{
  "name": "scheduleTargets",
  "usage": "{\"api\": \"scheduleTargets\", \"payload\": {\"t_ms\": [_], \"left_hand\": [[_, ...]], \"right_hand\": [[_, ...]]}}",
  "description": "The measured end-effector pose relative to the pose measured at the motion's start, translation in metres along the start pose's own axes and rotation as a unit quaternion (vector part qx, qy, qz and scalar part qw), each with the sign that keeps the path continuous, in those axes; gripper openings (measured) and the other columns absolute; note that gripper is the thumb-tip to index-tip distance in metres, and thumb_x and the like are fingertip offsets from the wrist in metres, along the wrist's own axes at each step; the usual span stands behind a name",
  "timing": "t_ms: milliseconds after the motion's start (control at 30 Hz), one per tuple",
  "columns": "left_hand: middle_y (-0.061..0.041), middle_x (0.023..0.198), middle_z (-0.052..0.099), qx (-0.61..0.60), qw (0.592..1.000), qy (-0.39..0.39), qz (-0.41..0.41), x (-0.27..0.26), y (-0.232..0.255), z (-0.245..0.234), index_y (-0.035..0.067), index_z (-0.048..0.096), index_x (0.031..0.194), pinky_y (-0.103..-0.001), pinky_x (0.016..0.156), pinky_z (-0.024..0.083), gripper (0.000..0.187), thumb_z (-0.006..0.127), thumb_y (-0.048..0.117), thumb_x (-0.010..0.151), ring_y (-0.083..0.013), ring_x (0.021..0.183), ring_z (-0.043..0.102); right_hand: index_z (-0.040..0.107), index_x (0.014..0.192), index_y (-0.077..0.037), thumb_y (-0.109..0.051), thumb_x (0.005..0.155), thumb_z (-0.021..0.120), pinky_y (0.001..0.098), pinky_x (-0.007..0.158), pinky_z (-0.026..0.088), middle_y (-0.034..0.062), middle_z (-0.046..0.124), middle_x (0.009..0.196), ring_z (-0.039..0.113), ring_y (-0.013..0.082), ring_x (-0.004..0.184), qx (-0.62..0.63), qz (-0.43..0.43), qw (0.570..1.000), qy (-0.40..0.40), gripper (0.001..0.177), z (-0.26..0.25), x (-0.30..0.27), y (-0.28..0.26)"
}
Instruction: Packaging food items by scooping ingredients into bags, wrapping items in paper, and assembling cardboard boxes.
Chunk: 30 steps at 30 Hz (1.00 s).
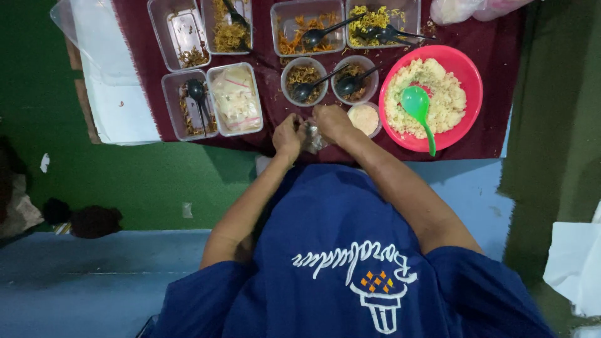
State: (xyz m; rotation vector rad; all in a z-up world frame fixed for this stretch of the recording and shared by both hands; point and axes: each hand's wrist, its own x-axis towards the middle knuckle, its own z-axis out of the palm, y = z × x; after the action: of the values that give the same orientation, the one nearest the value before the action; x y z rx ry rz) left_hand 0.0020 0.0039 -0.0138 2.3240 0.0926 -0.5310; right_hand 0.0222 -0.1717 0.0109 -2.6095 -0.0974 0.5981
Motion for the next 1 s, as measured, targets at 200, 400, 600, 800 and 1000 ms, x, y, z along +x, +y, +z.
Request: {"api": "scheduleTargets", "payload": {"t_ms": [200,400,600,800,1000], "left_hand": [[-0.011,0.098,0.074,-0.041,0.999,-0.013,-0.023,0.000,0.004,-0.006,0.024,0.067,0.099,-0.048,0.086,0.055,0.011,0.068,0.032,0.092,-0.0362,0.104,0.070],[-0.008,0.122,0.066,-0.056,0.997,-0.052,0.001,-0.025,0.030,-0.039,0.023,0.061,0.123,-0.044,0.104,0.047,0.042,0.077,0.029,0.085,-0.0326,0.124,0.058],[-0.006,0.116,0.071,-0.165,0.970,-0.173,0.047,-0.032,0.042,-0.046,0.018,0.072,0.122,-0.042,0.103,0.045,0.040,0.081,0.031,0.086,-0.0242,0.117,0.062],[-0.017,0.101,0.076,-0.200,0.962,-0.178,0.062,-0.039,0.047,-0.035,0.011,0.080,0.109,-0.045,0.088,0.054,0.023,0.078,0.020,0.089,-0.0266,0.101,0.070],[-0.002,0.070,0.066,-0.185,0.956,-0.226,0.039,-0.054,0.063,-0.040,0.011,0.076,0.081,-0.033,0.067,0.051,0.027,0.075,0.036,0.091,-0.0146,0.071,0.060]], "right_hand": [[0.072,0.112,-0.010,-0.024,0.092,0.064,0.0576,0.085,0.059,0.0232,0.076,0.095,0.072,0.0463,0.099,0.057,-0.041,0.997,-0.038,0.026,-0.014,-0.016,-0.005],[0.075,0.108,-0.013,-0.031,0.095,0.065,0.0560,0.085,0.059,0.0191,0.078,0.096,0.073,0.0452,0.097,0.006,-0.053,0.998,-0.038,0.024,-0.044,-0.038,-0.022],[0.074,0.104,-0.022,-0.030,0.092,0.070,0.0488,0.083,0.058,0.0098,0.078,0.094,0.074,0.0355,0.097,0.176,-0.100,0.979,-0.022,0.015,-0.072,-0.064,-0.019],[0.077,0.105,-0.015,-0.022,0.089,0.074,0.0342,0.070,0.057,0.0067,0.076,0.085,0.069,0.0179,0.075,0.399,-0.039,0.916,0.024,0.018,-0.081,-0.097,-0.027],[0.078,0.108,-0.013,-0.024,0.089,0.076,0.0384,0.075,0.058,0.0125,0.077,0.087,0.074,0.0241,0.081,0.387,-0.015,0.917,0.096,0.022,-0.073,-0.118,-0.029]]}}
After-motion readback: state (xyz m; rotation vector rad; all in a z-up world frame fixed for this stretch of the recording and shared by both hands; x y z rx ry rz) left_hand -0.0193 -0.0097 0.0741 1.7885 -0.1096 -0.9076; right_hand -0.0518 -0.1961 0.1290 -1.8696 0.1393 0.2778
